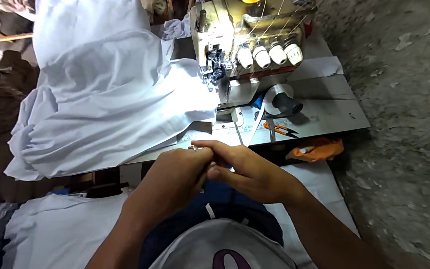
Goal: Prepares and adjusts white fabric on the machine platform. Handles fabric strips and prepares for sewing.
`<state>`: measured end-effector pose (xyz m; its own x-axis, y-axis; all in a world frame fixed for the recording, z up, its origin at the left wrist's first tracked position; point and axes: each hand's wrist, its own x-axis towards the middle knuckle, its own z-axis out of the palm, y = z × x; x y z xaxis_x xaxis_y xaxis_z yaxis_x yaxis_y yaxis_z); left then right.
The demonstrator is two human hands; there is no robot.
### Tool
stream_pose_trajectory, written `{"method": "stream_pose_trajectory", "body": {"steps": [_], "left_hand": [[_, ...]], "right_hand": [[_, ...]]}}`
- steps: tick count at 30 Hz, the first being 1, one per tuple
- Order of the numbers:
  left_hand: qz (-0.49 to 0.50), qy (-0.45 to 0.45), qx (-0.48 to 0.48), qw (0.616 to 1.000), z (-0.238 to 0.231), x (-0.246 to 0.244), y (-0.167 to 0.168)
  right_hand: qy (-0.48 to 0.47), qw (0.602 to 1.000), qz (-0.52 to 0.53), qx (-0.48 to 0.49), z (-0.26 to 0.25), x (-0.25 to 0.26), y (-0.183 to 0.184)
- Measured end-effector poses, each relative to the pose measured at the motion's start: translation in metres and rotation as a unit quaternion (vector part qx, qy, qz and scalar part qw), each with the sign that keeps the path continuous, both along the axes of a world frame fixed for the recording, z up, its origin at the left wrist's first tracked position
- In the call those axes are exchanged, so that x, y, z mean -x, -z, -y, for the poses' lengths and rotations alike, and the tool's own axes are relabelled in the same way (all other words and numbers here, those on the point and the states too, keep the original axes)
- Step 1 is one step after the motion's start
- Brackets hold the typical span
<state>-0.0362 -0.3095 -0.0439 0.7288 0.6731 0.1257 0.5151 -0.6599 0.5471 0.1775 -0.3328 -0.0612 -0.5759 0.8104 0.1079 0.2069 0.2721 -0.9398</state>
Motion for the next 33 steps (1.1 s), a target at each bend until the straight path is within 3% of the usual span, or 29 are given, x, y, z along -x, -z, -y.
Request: {"method": "stream_pose_trajectory", "body": {"steps": [5,10,14,19,22,28,33], "left_hand": [[0.088,0.006,0.083,0.993,-0.014,-0.002,-0.002],[0.165,-0.112,0.088,0.976,-0.027,0.002,0.006],[0.258,-0.104,0.187,0.942,-0.034,-0.016,0.005],[0.286,-0.111,0.216,0.927,-0.046,-0.034,0.007],[0.278,-0.151,0.17,0.933,-0.062,-0.041,0.009],[0.119,-0.267,-0.035,0.956,-0.111,-0.061,0.016],[0.077,-0.267,-0.051,0.959,-0.122,-0.06,0.021]], "right_hand": [[0.066,0.998,0.005,-0.003,-0.004,-0.012,0.002],[0.189,0.978,-0.038,0.075,-0.013,-0.032,0.011],[0.193,0.974,-0.071,0.098,-0.02,-0.037,0.011],[0.168,0.977,-0.076,0.112,-0.033,-0.038,0.007],[0.186,0.975,-0.072,0.094,-0.048,-0.041,0.01],[0.362,0.929,0.059,-0.039,-0.097,-0.04,0.025],[0.377,0.922,0.068,-0.051,-0.108,-0.038,0.033]]}}
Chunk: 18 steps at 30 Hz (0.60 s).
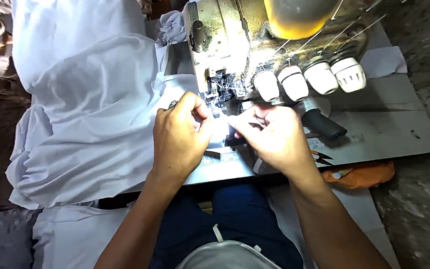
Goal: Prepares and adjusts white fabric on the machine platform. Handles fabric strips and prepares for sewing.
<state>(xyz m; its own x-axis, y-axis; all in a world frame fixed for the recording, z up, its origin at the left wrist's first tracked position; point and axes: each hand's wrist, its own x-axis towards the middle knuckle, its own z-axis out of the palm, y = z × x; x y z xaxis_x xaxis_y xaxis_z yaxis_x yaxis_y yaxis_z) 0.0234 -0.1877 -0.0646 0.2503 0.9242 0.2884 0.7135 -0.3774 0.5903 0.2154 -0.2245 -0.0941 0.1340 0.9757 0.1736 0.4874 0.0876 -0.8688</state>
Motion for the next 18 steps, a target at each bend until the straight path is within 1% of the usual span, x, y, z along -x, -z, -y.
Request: {"method": "stream_pose_trajectory", "body": {"steps": [4,13,18], "left_hand": [[-0.001,-0.005,0.006,1.0,-0.002,0.002,-0.001],[0.02,-0.014,0.003,1.0,-0.008,-0.001,0.001],[0.012,-0.032,0.002,0.999,-0.01,-0.003,0.004]], "right_hand": [[-0.007,1.0,-0.005,0.016,0.002,-0.001,-0.002],[0.091,0.992,0.056,-0.064,-0.006,0.008,0.008],[0.099,0.989,0.059,-0.094,-0.009,0.009,0.012]]}}
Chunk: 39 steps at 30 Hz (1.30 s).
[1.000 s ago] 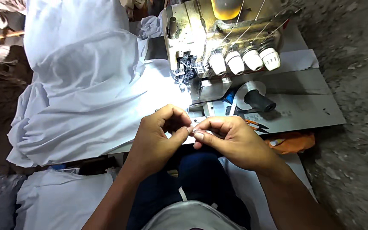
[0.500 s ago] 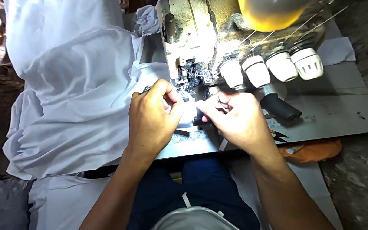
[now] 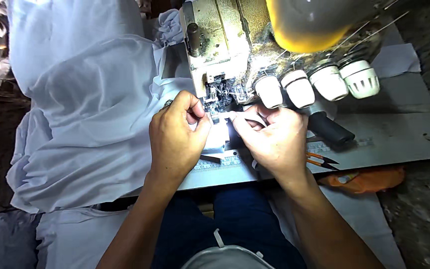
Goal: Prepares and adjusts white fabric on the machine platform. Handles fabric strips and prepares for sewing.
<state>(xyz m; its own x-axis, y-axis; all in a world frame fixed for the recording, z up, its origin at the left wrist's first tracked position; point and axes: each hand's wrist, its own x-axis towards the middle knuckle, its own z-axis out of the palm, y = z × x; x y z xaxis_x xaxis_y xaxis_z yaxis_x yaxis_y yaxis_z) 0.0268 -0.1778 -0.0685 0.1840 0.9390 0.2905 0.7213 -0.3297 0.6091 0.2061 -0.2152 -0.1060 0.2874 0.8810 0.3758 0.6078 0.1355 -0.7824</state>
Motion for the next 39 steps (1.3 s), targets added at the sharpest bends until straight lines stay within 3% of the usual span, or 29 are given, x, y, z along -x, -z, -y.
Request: {"method": "stream_pose_trajectory", "body": {"steps": [13,19,21,24,29,32,39], "left_hand": [[0.004,0.005,-0.012,1.0,0.001,-0.002,0.005],[0.045,0.054,-0.051,0.996,0.024,0.016,0.004],[0.095,0.052,-0.084,0.99,0.045,0.028,0.009],[0.133,0.055,-0.122,0.982,0.073,0.035,0.032],[-0.02,0.056,-0.16,0.985,0.09,0.037,0.057],[-0.046,0.011,-0.229,0.972,0.088,0.021,0.081],[0.028,0.053,-0.224,0.973,0.094,0.005,0.066]], "right_hand": [[-0.006,1.0,-0.02,-0.01,0.001,0.002,0.003],[0.064,0.993,0.076,-0.07,0.044,0.006,-0.007],[0.057,0.996,0.012,-0.071,0.06,0.019,-0.001],[-0.02,0.993,-0.107,0.053,0.059,0.036,0.019],[-0.093,0.961,-0.235,0.111,0.064,0.022,0.009],[-0.148,0.908,-0.355,0.165,0.072,0.012,-0.001],[-0.166,0.877,-0.407,0.196,0.077,0.005,-0.002]]}}
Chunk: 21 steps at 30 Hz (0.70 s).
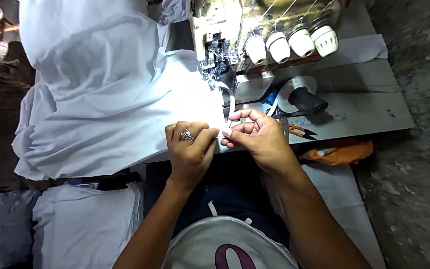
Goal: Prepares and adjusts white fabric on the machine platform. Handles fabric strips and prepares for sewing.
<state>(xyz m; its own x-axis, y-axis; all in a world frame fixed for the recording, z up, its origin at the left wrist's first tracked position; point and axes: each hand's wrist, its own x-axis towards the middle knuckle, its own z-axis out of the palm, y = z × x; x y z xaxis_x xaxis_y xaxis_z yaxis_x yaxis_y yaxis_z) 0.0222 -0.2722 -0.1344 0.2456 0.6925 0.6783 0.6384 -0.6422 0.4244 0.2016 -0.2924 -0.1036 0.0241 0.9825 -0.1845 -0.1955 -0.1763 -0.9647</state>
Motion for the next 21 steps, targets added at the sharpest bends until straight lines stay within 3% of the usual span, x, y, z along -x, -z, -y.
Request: {"method": "stream_pose_trajectory", "body": {"steps": [8,16,21], "left_hand": [[0.009,0.012,0.011,1.0,0.003,0.001,-0.001],[0.026,-0.027,-0.004,0.999,-0.005,0.001,0.005],[-0.003,-0.001,0.064,0.998,0.007,0.0,-0.012]], "right_hand": [[0.02,0.997,0.077,-0.007,-0.003,0.008,-0.003],[0.048,0.997,0.053,-0.018,-0.001,0.017,-0.003],[0.033,0.997,0.06,-0.026,0.004,0.015,-0.005]]}}
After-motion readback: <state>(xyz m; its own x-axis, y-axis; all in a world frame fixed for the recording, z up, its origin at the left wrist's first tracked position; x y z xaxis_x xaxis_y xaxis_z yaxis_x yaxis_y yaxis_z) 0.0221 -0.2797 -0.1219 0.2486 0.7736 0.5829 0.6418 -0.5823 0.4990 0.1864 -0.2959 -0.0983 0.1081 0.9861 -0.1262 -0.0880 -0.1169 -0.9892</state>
